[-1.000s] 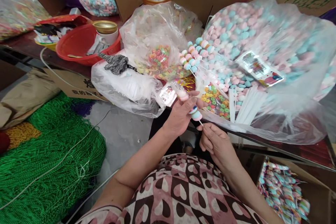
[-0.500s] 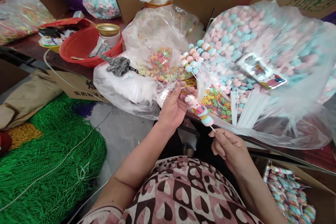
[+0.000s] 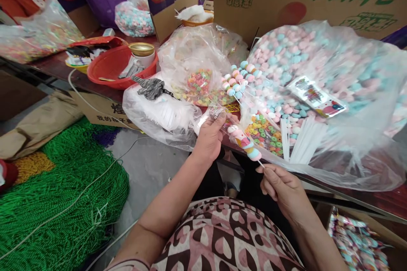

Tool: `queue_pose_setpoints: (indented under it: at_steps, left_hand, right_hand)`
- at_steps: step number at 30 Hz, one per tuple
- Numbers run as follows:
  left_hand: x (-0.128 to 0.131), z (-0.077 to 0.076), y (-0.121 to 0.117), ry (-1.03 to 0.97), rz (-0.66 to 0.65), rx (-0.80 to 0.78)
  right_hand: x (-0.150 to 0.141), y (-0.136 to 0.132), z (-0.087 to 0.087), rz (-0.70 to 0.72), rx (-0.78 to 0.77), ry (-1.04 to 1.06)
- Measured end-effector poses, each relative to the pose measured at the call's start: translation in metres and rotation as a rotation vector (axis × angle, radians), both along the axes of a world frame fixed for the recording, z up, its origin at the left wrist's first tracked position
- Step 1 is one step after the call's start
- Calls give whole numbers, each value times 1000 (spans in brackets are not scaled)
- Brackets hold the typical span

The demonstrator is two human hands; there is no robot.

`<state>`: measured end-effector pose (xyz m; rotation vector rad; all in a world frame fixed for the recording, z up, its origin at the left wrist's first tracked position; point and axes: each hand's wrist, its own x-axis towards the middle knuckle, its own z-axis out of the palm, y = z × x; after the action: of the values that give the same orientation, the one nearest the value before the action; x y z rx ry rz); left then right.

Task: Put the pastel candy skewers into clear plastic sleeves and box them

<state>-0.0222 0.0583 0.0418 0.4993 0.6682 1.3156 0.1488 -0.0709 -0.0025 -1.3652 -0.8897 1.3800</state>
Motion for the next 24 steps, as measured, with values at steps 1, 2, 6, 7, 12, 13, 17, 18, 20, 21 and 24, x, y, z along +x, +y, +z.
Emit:
queue_pose_setpoints:
  at_steps: [1,2,6,7,12,13,17,18,20,21,24]
  left_hand:
    - [0,0,0,-4,13,5]
    - [1,0,0,-17,19,12]
    - [0,1,-4,-109,-100,35]
    - [1,0,-6,-115,-162,34]
    - [12,-9,-19,-68,-293,-6]
    - [15,-11,-22,-58,-293,-9]
    - [24,-14,-30,-40,-292,-11]
    - [24,-15,-31,-37,-293,-16]
    - [22,-15,-31,-42,-300,-22]
    - [20,-15,-30,-51,-301,-22]
    - [16,-14,-24,-75,-272,-11]
  right_hand:
    - [-1,1,0,-5,-1,-21]
    - [-1,1,-1,-15,0,-35]
    - [-2,1,-5,-37,-18,-13]
    - [-3,0,-6,-35,-30,2]
    - [-12,-1,-10,-15,-48,57]
    - [-15,-1,-10,-6,-45,48]
    - [-25,4,-9,10,-14,-9]
    - [-25,5,-9,-7,0,-16]
    - [-25,8,-8,-61,23,-31]
    - [-24,8,-7,-84,28,-46]
    - [-23,8,-4,-96,26,-126]
